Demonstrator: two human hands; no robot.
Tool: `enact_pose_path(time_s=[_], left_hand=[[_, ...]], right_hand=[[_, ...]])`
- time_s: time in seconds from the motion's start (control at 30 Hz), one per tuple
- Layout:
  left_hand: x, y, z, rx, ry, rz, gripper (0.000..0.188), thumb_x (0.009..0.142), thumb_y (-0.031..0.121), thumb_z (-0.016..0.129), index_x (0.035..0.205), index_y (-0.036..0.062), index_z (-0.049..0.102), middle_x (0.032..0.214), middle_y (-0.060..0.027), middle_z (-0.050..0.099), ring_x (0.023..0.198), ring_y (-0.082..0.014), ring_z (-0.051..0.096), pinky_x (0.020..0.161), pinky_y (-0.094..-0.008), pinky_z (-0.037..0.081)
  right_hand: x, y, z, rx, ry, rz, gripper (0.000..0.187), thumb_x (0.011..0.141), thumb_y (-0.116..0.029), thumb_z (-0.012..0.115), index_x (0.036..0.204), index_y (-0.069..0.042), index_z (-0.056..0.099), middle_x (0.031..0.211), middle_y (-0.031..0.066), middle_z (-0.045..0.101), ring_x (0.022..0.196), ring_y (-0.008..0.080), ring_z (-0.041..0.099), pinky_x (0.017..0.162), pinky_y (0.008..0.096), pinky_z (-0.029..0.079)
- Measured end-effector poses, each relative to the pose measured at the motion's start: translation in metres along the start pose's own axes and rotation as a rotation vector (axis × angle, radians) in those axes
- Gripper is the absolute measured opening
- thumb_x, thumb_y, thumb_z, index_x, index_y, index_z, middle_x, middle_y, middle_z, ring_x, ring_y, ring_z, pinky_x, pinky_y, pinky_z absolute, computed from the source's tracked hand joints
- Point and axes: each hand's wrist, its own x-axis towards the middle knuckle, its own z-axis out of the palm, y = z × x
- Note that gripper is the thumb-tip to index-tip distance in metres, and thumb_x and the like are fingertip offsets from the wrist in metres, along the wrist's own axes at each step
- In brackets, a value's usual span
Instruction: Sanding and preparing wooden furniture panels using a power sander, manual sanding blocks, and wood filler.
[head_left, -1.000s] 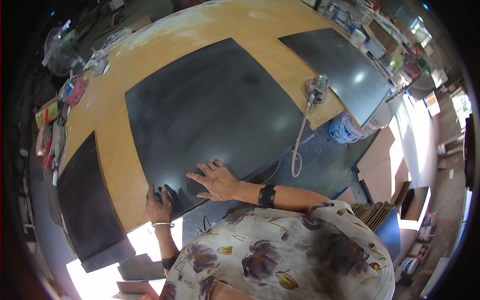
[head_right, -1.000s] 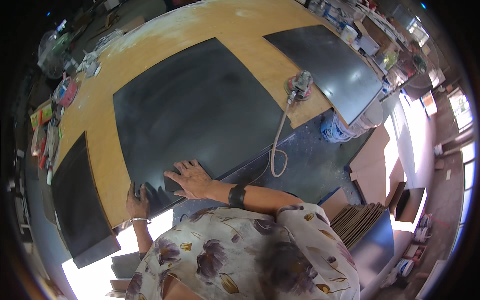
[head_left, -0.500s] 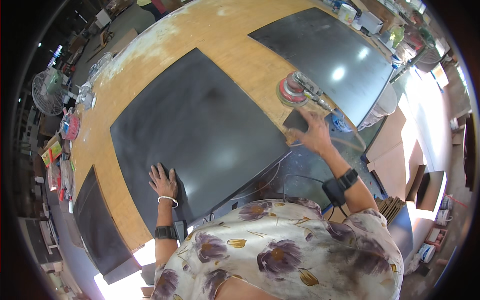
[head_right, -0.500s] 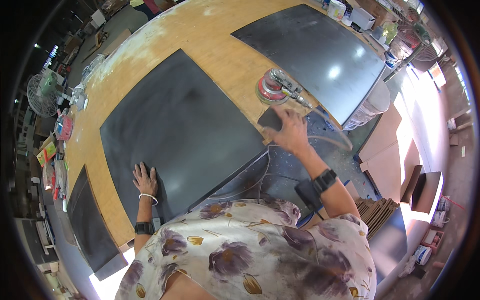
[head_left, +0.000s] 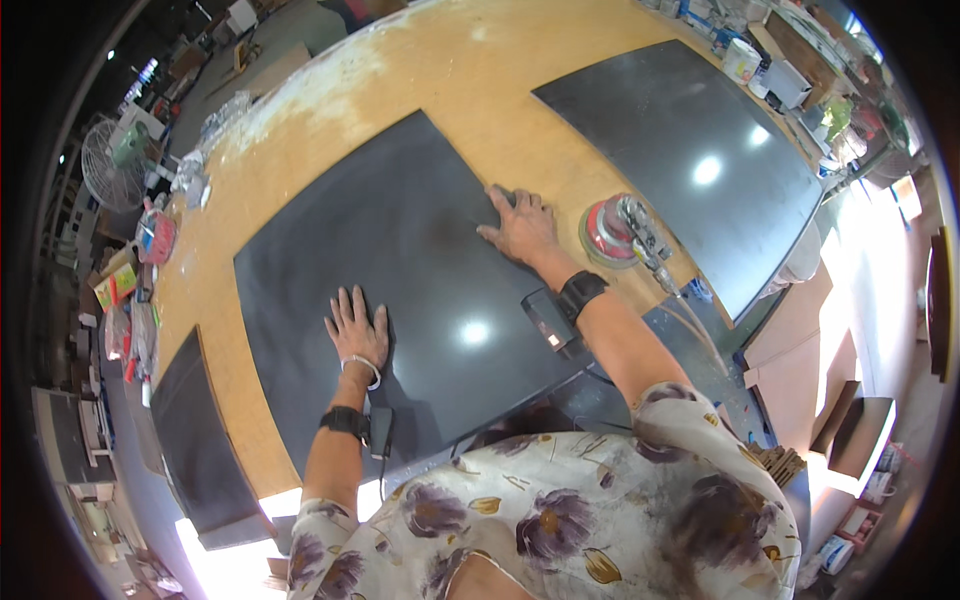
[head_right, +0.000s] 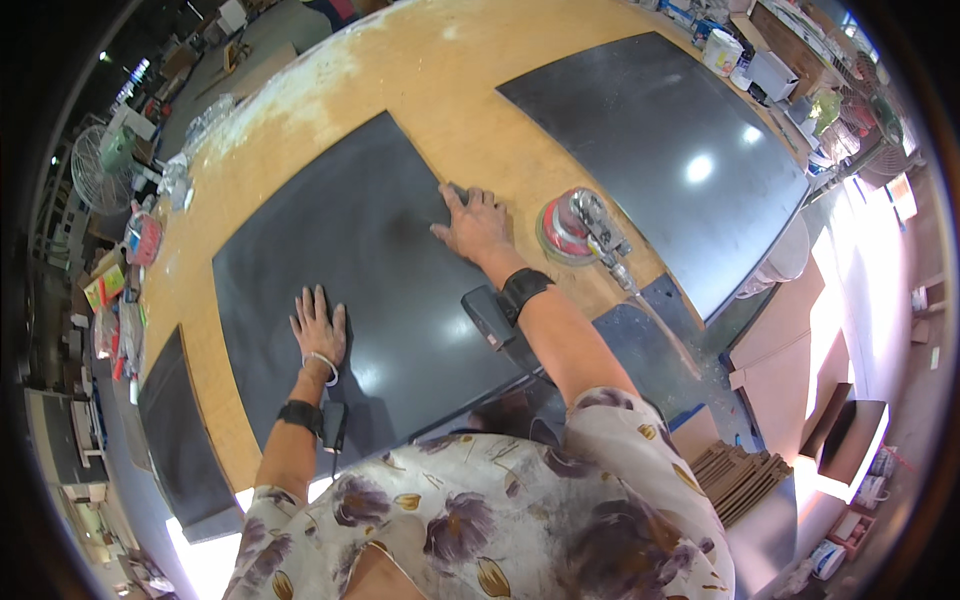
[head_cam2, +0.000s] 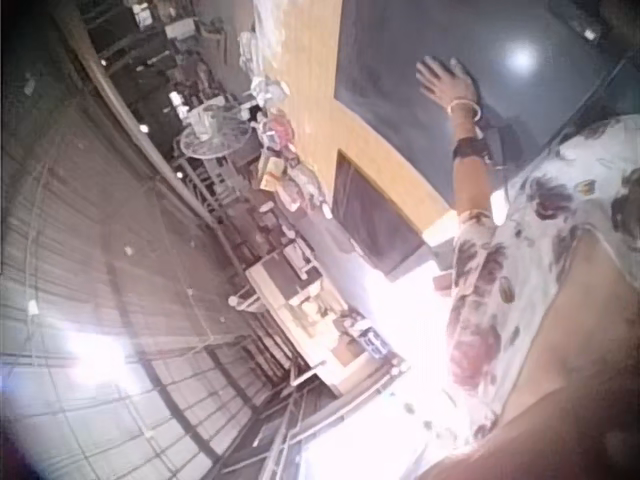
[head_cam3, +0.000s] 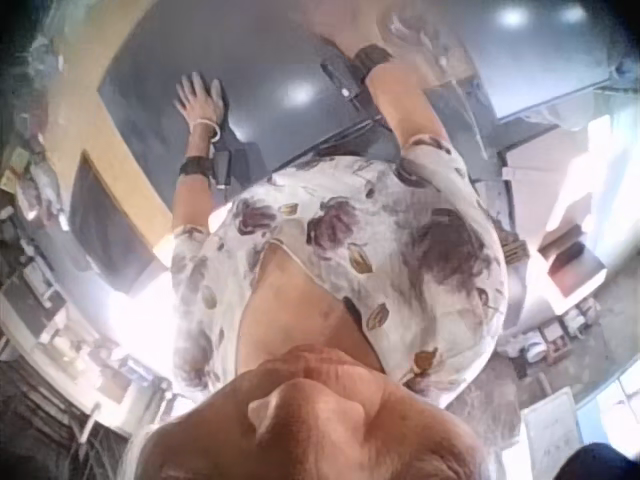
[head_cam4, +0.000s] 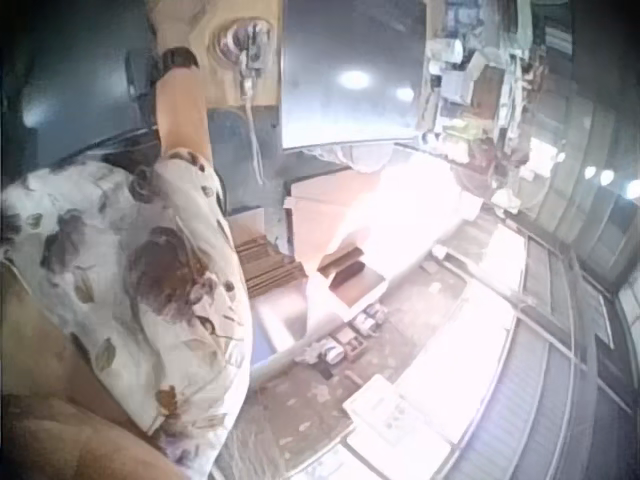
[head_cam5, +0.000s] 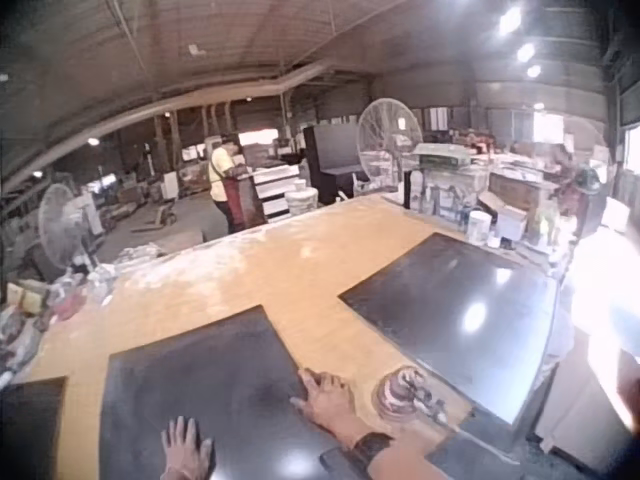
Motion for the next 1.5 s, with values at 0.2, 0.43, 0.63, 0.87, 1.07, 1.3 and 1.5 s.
enact_pose_path(time_s=[0.2, 0.43, 0.63, 0.87, 1.07, 1.3, 1.5], left_hand=[[0.020, -0.024, -0.010, -0.060, 0.040, -0.026, 0.061, 0.092, 0.045, 0.039, 0.141, 0.0114, 0.028, 0.149, -0.0124, 0.019, 0.139, -0.0301, 0.013, 0.112, -0.0481, 0.010], [0.017, -0.009, -0.013, -0.056, 0.033, -0.009, 0.058, 0.094, 0.041, 0.037, 0.141, 0.0092, 0.027, 0.148, -0.0150, 0.020, 0.139, -0.0309, 0.013, 0.113, -0.0465, 0.009], [0.013, -0.011, -0.011, -0.059, -0.009, -0.023, 0.060, 0.092, 0.042, 0.039, 0.141, 0.0097, 0.028, 0.149, -0.0139, 0.019, 0.139, -0.0294, 0.013, 0.113, -0.0455, 0.009], [0.032, -0.013, -0.018, -0.092, 0.005, -0.169, 0.063, 0.092, 0.046, 0.037, 0.142, 0.0102, 0.026, 0.149, -0.0137, 0.018, 0.139, -0.0287, 0.011, 0.113, -0.0453, 0.008], [0.049, -0.010, -0.011, -0.011, 0.069, -0.197, 0.062, 0.093, 0.045, 0.036, 0.141, 0.0074, 0.027, 0.148, -0.0156, 0.019, 0.139, -0.0302, 0.013, 0.112, -0.0465, 0.010], [0.054, 0.004, -0.012, -0.109, 0.037, -0.145, 0.062, 0.092, 0.043, 0.039, 0.141, 0.0062, 0.028, 0.149, -0.0167, 0.018, 0.139, -0.0297, 0.012, 0.113, -0.0449, 0.008], [0.050, -0.031, -0.024, -0.124, 0.000, -0.007, 0.067, 0.089, 0.044, 0.045, 0.141, 0.0051, 0.027, 0.148, -0.0189, 0.019, 0.139, -0.0301, 0.013, 0.114, -0.0422, 0.009]], right_hand=[[-0.144, 0.009, -0.054, -0.075, -0.152, -0.194, 0.070, 0.074, -0.033, 0.070, 0.135, -0.019, 0.038, 0.119, 0.0199, 0.044, 0.110, 0.0371, 0.044, 0.090, 0.0490, 0.036], [-0.112, -0.003, -0.037, -0.162, -0.064, -0.164, 0.072, 0.075, -0.035, 0.069, 0.135, -0.013, 0.037, 0.128, 0.0219, 0.038, 0.116, 0.0374, 0.041, 0.092, 0.0496, 0.035], [0.060, -0.025, 0.018, -0.146, -0.117, -0.078, 0.067, 0.083, -0.040, 0.059, 0.137, -0.011, 0.031, 0.134, 0.0195, 0.035, 0.119, 0.0364, 0.040, 0.096, 0.0479, 0.033], [0.002, -0.019, 0.008, -0.137, -0.203, -0.202, 0.071, 0.082, -0.038, 0.060, 0.140, -0.012, 0.027, 0.136, 0.0221, 0.032, 0.120, 0.0402, 0.038, 0.097, 0.0496, 0.032], [-0.057, -0.009, -0.021, -0.177, -0.299, -0.259, 0.076, 0.080, -0.036, 0.064, 0.139, -0.009, 0.026, 0.133, 0.0233, 0.033, 0.114, 0.0403, 0.041, 0.093, 0.0508, 0.034], [0.126, -0.038, 0.034, -0.123, -0.198, -0.127, 0.067, 0.085, -0.039, 0.057, 0.138, -0.011, 0.027, 0.131, 0.0222, 0.037, 0.114, 0.0401, 0.042, 0.093, 0.0510, 0.034], [0.023, -0.029, 0.008, -0.076, -0.270, -0.301, 0.075, 0.083, -0.036, 0.061, 0.142, -0.014, 0.021, 0.136, 0.0268, 0.032, 0.121, 0.0443, 0.036, 0.099, 0.0526, 0.031]])
